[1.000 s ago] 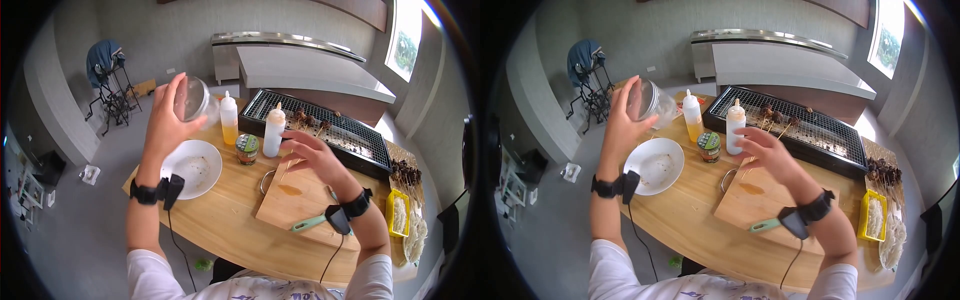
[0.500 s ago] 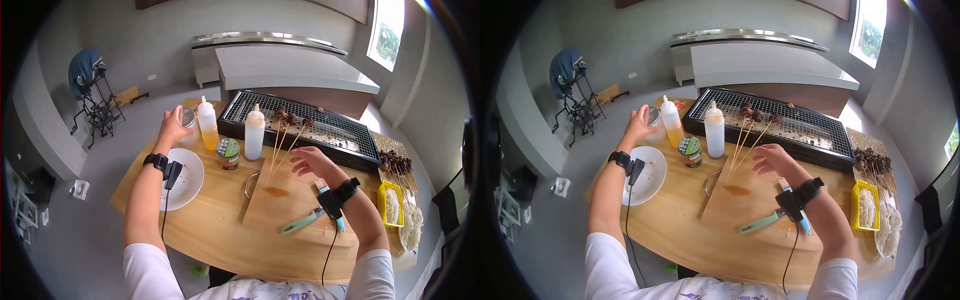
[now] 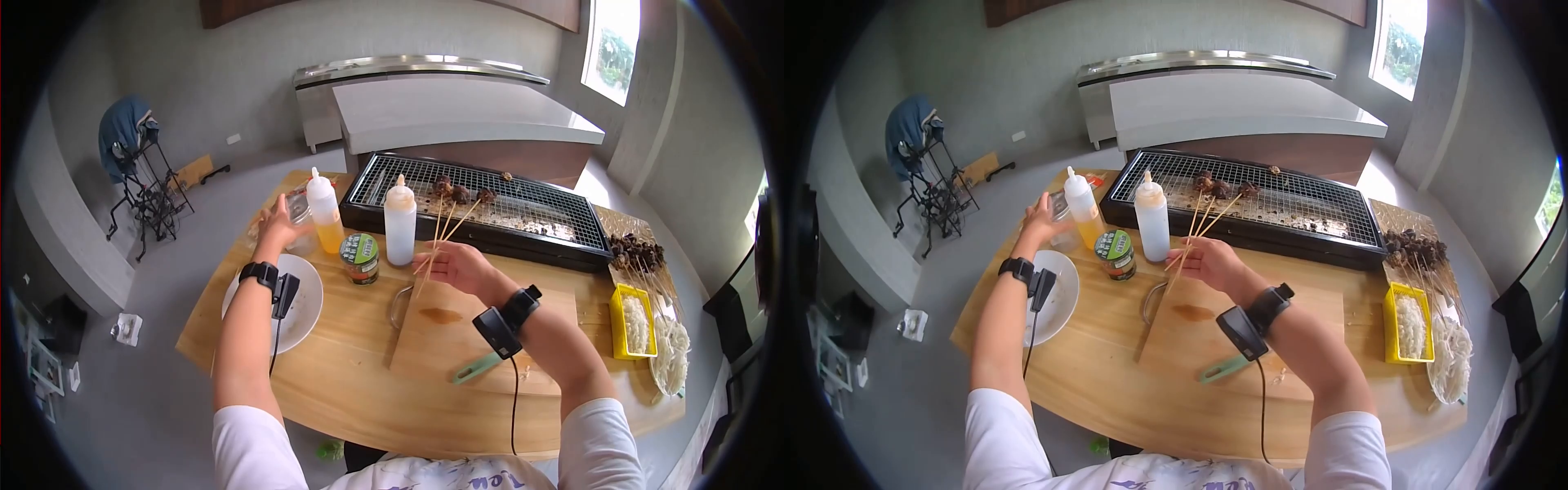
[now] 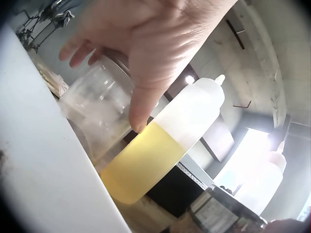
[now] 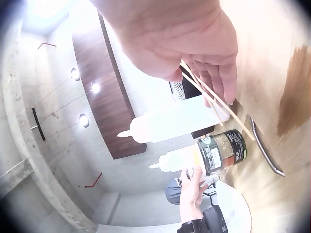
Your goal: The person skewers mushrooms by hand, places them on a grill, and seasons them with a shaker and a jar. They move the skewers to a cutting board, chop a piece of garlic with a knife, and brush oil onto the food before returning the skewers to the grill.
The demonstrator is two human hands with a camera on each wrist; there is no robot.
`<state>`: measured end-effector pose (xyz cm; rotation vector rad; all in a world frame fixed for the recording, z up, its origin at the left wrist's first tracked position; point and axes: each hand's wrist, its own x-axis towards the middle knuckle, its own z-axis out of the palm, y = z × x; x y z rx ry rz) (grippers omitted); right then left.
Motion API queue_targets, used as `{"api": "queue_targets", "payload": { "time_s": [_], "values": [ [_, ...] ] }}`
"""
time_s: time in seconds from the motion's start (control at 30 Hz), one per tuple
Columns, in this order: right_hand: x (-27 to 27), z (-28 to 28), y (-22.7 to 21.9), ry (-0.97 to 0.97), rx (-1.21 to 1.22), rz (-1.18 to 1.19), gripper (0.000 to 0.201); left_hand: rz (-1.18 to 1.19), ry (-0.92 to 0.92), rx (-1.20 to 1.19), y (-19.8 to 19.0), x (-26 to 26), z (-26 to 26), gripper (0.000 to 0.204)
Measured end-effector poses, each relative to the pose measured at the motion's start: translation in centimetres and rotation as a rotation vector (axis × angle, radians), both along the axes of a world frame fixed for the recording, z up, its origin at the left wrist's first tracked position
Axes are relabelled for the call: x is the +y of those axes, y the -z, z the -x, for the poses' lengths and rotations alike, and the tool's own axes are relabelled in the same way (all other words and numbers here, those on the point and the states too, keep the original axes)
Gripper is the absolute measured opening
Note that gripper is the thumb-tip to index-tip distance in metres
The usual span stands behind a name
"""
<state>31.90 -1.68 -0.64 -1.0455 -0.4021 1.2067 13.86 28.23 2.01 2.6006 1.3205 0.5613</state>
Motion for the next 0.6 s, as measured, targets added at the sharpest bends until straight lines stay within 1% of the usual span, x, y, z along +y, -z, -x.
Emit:
{"api": "queue_targets", "payload": {
  "time_s": [0.03, 0.1, 0.17, 0.23, 0.27, 0.33, 0.37, 0.43, 0.47, 0.53, 0.57, 0.6],
  "values": [
    [0.1, 0.2, -0.1, 0.006, -0.003, -0.003, 0.022, -0.003, 0.006, -0.003, -0.4, -0.4, 0.2, 0.103],
    [0.1, 0.5, -0.1, 0.014, -0.009, -0.032, 0.022, 0.026, -0.044, 0.030, -1.3, -1.2, 1.2, 0.105],
    [-0.2, 0.4, -0.2, 0.018, 0.000, -0.054, 0.023, 0.004, -0.036, 0.002, -1.8, -1.8, 2.0, 0.101],
    [-0.7, 0.3, -0.5, 0.069, 0.011, -0.080, 0.023, -0.115, -0.018, -0.085, -2.5, -2.3, 2.7, 0.094],
    [-1.1, 0.3, -0.6, 0.069, 0.011, -0.079, 0.023, -0.115, -0.018, -0.086, -2.9, -2.7, 3.1, 0.094],
    [-2.0, 0.0, -0.8, 0.150, 0.075, -0.107, 0.023, -0.233, 0.067, -0.226, -4.3, -3.9, 4.1, 0.084],
    [-2.3, -0.3, -0.5, 0.153, 0.074, -0.109, 0.023, -0.235, 0.071, -0.227, -5.0, -4.8, 4.5, 0.084],
    [-2.9, -1.0, 0.0, 0.217, 0.068, -0.099, 0.021, -0.201, 0.159, -0.364, -6.7, -7.8, 5.2, 0.075],
    [-3.3, -1.1, 0.1, 0.225, 0.068, -0.100, 0.021, -0.200, 0.167, -0.365, -7.4, -9.5, 5.5, 0.075],
    [-4.3, -1.5, 0.1, 0.198, 0.110, -0.165, 0.021, -0.168, 0.318, -0.455, -8.3, -13.2, 6.0, 0.072],
    [-5.0, -1.6, -0.1, 0.210, 0.111, -0.166, 0.021, -0.166, 0.331, -0.455, -8.5, -15.1, 6.1, 0.072],
    [-5.7, -1.7, -0.5, 0.204, 0.086, -0.191, 0.021, -0.142, 0.400, -0.473, -8.5, -17.0, 6.2, 0.072]
  ]
}}
